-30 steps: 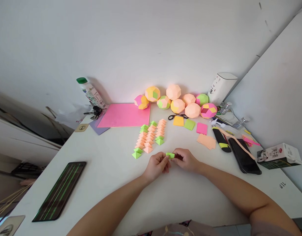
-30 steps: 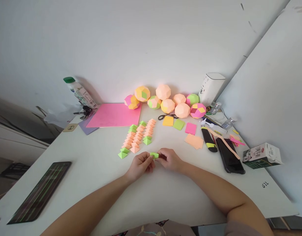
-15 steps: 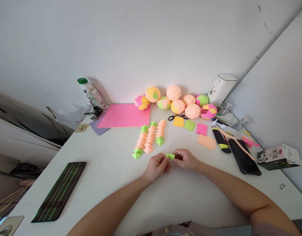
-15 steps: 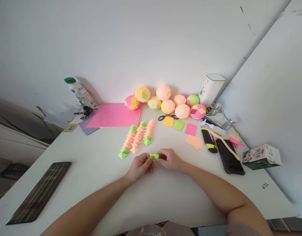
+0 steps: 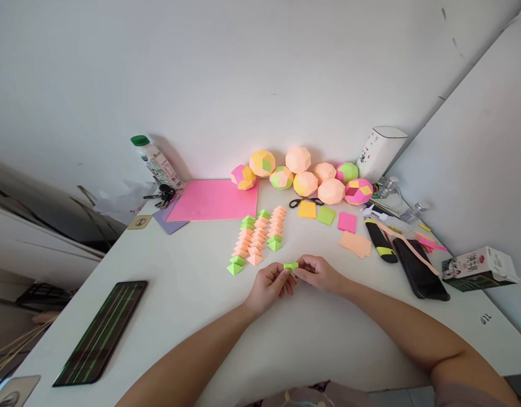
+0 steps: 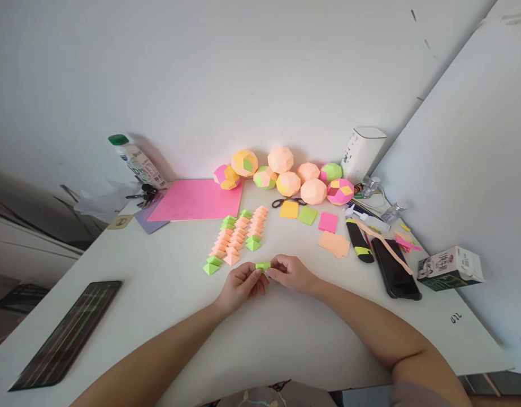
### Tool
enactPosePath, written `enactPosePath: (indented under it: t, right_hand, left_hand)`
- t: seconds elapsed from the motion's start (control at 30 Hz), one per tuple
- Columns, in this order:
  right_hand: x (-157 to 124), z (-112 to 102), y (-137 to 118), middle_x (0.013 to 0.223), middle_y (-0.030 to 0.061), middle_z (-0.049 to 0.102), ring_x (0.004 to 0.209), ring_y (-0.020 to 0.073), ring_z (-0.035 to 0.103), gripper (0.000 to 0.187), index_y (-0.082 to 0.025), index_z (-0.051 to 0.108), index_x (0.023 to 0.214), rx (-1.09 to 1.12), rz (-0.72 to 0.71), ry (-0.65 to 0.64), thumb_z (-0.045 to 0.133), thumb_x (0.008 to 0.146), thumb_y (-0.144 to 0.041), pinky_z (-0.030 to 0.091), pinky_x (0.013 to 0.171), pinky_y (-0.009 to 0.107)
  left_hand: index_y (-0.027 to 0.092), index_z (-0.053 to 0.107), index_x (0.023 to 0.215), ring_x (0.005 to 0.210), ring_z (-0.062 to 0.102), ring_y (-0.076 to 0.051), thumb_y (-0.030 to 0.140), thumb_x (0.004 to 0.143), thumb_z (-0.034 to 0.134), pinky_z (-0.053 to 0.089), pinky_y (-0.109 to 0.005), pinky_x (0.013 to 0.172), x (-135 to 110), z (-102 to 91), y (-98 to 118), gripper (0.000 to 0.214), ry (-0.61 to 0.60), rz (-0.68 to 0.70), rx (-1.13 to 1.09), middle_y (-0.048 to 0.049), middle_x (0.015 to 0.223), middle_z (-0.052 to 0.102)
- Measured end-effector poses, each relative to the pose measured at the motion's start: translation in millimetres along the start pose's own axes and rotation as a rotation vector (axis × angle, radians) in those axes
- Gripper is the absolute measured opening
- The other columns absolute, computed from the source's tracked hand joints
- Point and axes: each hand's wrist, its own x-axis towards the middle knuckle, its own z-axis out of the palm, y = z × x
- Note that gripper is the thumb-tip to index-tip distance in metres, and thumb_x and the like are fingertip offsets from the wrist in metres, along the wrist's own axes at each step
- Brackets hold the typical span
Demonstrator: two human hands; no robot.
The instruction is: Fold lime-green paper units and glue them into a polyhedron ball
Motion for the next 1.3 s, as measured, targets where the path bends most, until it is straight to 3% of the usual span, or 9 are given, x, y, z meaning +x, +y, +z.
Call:
enactPosePath:
  t: [0.3, 0.53, 0.7, 0.9, 1.13, 1.3]
  right_hand:
    - [-0.8, 1.5, 6.0, 0.069, 0.0001, 0.058, 0.054, 0.0097, 0.044, 0.028, -0.017, 0.052, 0.072, 0.017, -0.006, 0.042, 0.059, 0.079, -0.043, 0.036, 0.052, 0.024]
    - [-5.6, 6.5, 2.2, 0.055, -0.0056, 0.037, 0.050, 0.0084, 0.029, 0.030, -0.019, 0.042, 0.064, -0.135, -0.130, 0.088, 0.054, 0.083, -0.040, 0.026, 0.046, 0.022]
    - [-4.6, 5.5, 2.6, 0.056, -0.0052, 0.037, 0.052, 0.0085, 0.030, 0.026, -0.018, 0.043, 0.065, -0.154, -0.120, 0.079, 0.053, 0.083, -0.035, 0.027, 0.047, 0.022]
    - [-4.7, 6.3, 2.3, 0.056, -0.0043, 0.041, 0.051, 0.0090, 0.034, 0.025, -0.018, 0.043, 0.061, -0.180, -0.121, 0.066, 0.056, 0.078, -0.030, 0.029, 0.048, 0.023]
    - [-4.7, 6.4, 2.9, 0.058, -0.0030, 0.045, 0.053, 0.0090, 0.036, 0.019, -0.017, 0.051, 0.067, -0.128, -0.128, 0.044, 0.053, 0.080, -0.030, 0.030, 0.048, 0.022]
    - [-5.0, 4.7, 6.1, 0.057, -0.0034, 0.045, 0.050, 0.0089, 0.038, 0.019, -0.017, 0.051, 0.069, -0.063, -0.089, 0.085, 0.054, 0.080, -0.032, 0.032, 0.047, 0.022]
  left_hand:
    - [0.017, 0.057, 0.076, 0.048, 0.052, -0.010, 0.048, 0.079, 0.059, 0.040, -0.022, 0.046, 0.0, 1.8, 4.2, 0.031, 0.002, -0.047, 0.018, -0.0010, 0.064, 0.064]
    - [0.017, 0.056, 0.069, 0.046, 0.054, -0.011, 0.049, 0.081, 0.055, 0.041, -0.023, 0.045, 2.6, -3.3, 3.7, 0.035, -0.062, -0.090, -0.053, -0.0027, 0.063, 0.065]
    - [0.016, 0.057, 0.072, 0.048, 0.055, -0.011, 0.048, 0.083, 0.053, 0.042, -0.023, 0.046, 2.5, -3.6, 3.7, 0.034, -0.079, -0.081, -0.043, -0.0028, 0.064, 0.065]
    - [0.016, 0.054, 0.075, 0.044, 0.051, -0.009, 0.049, 0.080, 0.056, 0.039, -0.021, 0.044, 1.8, 1.5, 2.0, 0.033, -0.016, -0.048, 0.011, 0.0015, 0.054, 0.060]
    - [0.016, 0.052, 0.077, 0.048, 0.056, -0.010, 0.050, 0.081, 0.055, 0.040, -0.021, 0.045, 0.7, 4.1, 0.3, 0.034, 0.046, -0.029, -0.050, -0.0021, 0.066, 0.064]
    - [0.017, 0.050, 0.077, 0.045, 0.056, -0.010, 0.051, 0.080, 0.056, 0.038, -0.021, 0.042, 1.3, 3.0, -0.5, 0.035, 0.102, -0.038, -0.095, 0.0006, 0.061, 0.062]
